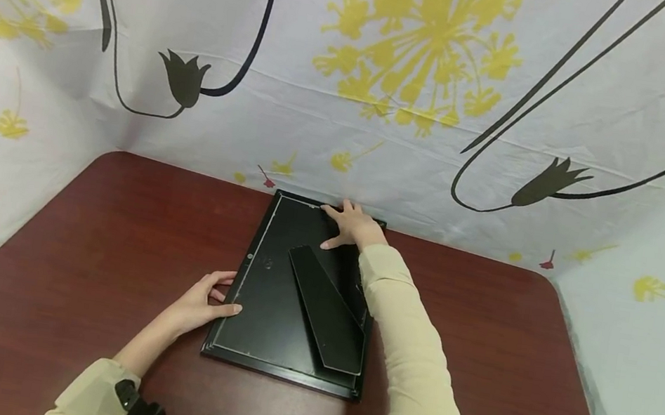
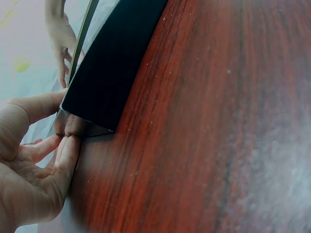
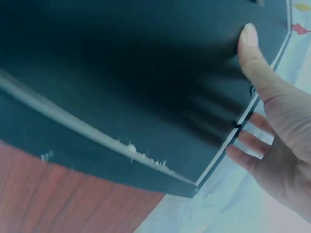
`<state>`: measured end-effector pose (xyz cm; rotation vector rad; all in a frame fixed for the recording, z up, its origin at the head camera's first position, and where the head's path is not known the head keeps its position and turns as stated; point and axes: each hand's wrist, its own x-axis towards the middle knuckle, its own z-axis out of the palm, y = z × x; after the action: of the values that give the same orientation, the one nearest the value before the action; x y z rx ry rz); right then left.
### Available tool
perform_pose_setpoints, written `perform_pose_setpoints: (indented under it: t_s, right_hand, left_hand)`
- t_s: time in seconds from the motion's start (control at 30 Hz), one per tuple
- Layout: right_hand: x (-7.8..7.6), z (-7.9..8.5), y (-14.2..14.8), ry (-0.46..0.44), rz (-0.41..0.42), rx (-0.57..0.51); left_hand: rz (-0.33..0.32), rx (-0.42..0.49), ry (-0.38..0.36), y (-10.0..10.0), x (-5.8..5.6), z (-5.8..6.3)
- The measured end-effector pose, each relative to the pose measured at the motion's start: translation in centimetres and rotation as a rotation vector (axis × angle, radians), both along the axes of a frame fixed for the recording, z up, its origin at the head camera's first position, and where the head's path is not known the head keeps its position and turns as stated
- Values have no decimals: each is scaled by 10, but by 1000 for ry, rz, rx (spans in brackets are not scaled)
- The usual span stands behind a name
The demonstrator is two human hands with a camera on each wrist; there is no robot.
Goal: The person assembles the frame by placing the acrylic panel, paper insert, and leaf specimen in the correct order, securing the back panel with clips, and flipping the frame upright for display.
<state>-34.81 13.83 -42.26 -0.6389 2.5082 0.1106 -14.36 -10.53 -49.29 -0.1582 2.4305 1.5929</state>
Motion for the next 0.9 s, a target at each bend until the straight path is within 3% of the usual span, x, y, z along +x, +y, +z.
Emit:
perform_pose_setpoints:
  t_s: [0.17, 0.63, 0.9]
  right_hand:
    - [-1, -2, 3, -2, 8, -17]
    - [-3, -3, -9, -67, -97, -96]
    - [-4, -9, -3, -75, -117, -145]
  left_hand:
    - [-10, -3, 3, 1, 1, 0]
    - [-21, 2, 0, -4, 0, 2]
    - [-36, -7, 9, -4, -3, 2]
